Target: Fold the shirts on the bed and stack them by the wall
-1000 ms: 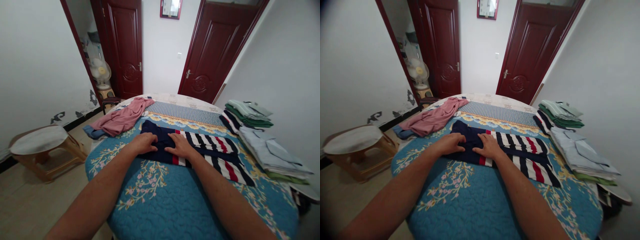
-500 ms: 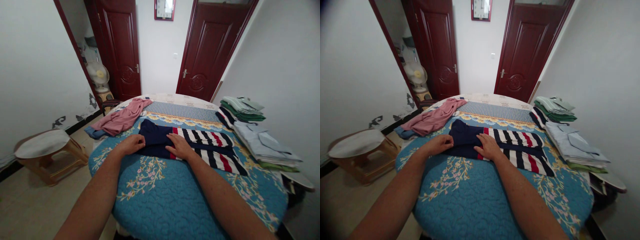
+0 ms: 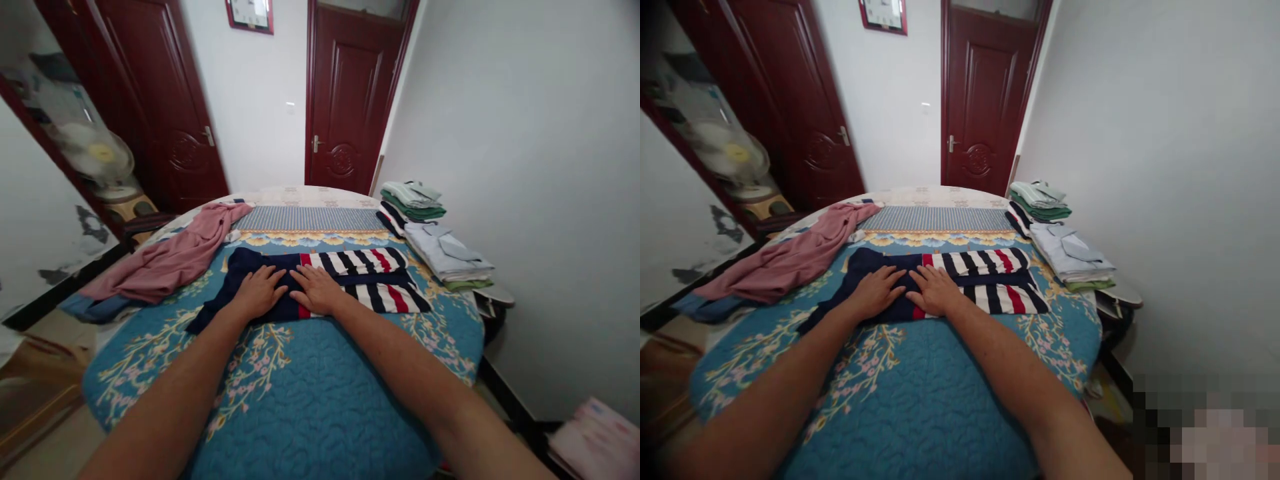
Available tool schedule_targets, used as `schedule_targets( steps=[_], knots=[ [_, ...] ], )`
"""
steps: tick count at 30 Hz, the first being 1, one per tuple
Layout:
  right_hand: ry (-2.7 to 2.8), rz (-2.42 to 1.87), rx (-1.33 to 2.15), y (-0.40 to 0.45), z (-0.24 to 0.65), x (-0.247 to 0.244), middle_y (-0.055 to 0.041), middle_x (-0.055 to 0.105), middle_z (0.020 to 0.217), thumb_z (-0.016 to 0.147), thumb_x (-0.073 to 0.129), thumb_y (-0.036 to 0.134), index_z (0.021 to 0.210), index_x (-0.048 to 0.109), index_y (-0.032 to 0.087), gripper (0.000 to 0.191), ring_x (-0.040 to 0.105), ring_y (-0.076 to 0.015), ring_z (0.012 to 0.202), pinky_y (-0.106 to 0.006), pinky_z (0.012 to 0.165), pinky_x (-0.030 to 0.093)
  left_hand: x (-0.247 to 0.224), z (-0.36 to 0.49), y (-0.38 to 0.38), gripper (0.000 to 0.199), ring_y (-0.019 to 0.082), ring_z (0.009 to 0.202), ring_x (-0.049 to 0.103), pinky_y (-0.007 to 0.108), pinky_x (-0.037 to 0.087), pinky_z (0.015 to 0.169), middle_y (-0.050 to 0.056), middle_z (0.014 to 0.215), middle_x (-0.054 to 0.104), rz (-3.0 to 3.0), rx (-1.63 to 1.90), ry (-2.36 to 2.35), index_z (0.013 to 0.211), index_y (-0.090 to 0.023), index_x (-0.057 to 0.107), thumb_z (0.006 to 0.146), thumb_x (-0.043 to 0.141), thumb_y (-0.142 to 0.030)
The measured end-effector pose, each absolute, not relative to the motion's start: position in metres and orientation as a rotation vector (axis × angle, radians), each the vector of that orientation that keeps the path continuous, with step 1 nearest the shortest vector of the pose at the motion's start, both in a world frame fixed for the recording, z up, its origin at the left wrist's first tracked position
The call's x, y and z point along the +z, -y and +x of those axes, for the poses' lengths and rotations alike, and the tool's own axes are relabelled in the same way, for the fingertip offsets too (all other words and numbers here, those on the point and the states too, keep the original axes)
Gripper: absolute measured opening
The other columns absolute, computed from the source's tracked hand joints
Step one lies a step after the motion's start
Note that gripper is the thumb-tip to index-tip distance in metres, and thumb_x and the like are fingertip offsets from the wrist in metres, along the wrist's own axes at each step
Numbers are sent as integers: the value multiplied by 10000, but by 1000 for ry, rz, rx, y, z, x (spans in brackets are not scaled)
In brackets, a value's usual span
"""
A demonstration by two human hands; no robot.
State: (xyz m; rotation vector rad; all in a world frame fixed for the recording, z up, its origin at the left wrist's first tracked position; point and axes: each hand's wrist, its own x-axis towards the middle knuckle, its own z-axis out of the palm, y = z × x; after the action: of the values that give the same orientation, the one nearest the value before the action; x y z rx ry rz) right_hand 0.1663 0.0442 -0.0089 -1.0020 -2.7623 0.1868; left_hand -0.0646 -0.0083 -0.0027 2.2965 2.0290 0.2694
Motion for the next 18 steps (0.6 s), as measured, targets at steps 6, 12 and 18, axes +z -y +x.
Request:
schedule_targets(
  steps=[6, 12, 18],
  knots=[
    [2593, -1366, 141, -69, 225, -14, -150, 316, 1787, 1113, 316, 670, 1696, 404, 187, 762, 260, -332, 1664, -603, 1337, 205, -19, -69, 7, 689, 372, 1644, 320, 643, 268, 1294, 116, 1770, 386, 2310, 137, -2160, 1681, -299, 463, 1078, 374, -622],
    [2435, -1668, 54, -89, 321, -14, -149, 345, 1776, 1118, 385, 600, 1668, 441, 205, 679, 286, -313, 1650, -602, 1326, 211, -21, -72, 6, 720, 379, 1646, 315, 665, 279, 1282, 125, 1770, 381, 2310, 116, -2191, 1692, -297, 451, 1073, 335, -647],
    [2176, -1961, -36, -102, 382, -20, -180, 439, 1713, 1111, 416, 555, 1614, 505, 184, 632, 378, -335, 1590, -579, 1290, 281, -19, -69, 8, 706, 372, 1653, 302, 648, 270, 1290, 123, 1772, 379, 2313, 115, -2180, 1683, -297, 465, 1073, 341, -629]
  ],
)
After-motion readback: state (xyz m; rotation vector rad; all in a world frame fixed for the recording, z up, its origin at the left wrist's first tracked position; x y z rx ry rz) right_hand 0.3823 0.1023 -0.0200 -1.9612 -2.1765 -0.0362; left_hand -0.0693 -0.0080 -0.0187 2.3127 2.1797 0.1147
